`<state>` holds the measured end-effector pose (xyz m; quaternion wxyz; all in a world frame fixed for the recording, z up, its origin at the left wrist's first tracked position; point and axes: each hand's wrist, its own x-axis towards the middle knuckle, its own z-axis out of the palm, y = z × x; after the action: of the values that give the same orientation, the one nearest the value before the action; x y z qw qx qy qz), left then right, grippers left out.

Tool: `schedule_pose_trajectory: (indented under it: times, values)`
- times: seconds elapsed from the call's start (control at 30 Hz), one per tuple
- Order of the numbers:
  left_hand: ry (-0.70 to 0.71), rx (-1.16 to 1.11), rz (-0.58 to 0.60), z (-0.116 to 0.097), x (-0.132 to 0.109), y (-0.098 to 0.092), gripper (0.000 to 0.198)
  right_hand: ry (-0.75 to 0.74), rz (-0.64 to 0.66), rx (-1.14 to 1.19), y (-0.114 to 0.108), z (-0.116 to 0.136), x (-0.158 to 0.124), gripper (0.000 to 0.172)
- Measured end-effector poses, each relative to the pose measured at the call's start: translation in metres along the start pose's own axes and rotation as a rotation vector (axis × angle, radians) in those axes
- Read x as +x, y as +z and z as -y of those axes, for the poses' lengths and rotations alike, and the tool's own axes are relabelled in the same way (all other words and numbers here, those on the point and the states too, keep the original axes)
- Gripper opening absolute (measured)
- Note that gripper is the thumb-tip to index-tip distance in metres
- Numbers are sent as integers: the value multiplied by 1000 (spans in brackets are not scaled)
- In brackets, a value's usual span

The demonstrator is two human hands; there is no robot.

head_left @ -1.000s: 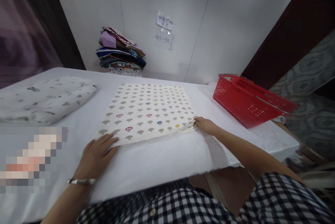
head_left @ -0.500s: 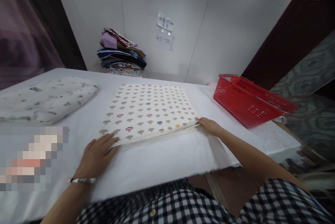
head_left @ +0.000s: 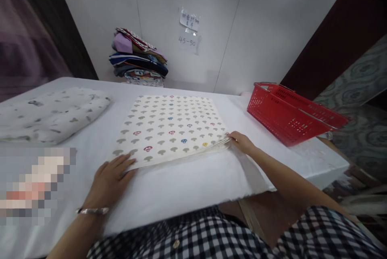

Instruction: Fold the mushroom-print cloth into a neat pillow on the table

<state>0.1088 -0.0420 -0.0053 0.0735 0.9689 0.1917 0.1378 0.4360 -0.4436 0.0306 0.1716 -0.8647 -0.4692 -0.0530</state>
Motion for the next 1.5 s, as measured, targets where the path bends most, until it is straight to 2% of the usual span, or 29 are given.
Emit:
schedule_pose_trajectory:
  times: [0.17,0.37,0.53,0.83,1.1,1.3,1.5]
  values:
    - [8,-13,-19,1,-1,2,45,21,-2,6,6,-1,-6,25]
    - [3,-29,-37,0,-1,1,46,67,-67,72,10,2,-8,26]
    - [-5,-42,-23,0,-1,0,47,-87,35,-17,12,-1,-13,28]
    - [9,-34,-48,1,-1,3,45,-184,161,-97,5,-11,-14,31]
    - [22,-10,-41,1,-2,3,45,-261,274,-256,-4,-1,-2,32]
    - [12,-20,-23,1,-1,2,44,-213,239,-397,3,8,1,31]
    - [11,-59,-28,-1,-2,2,42,-74,113,-429,-10,-1,-12,31]
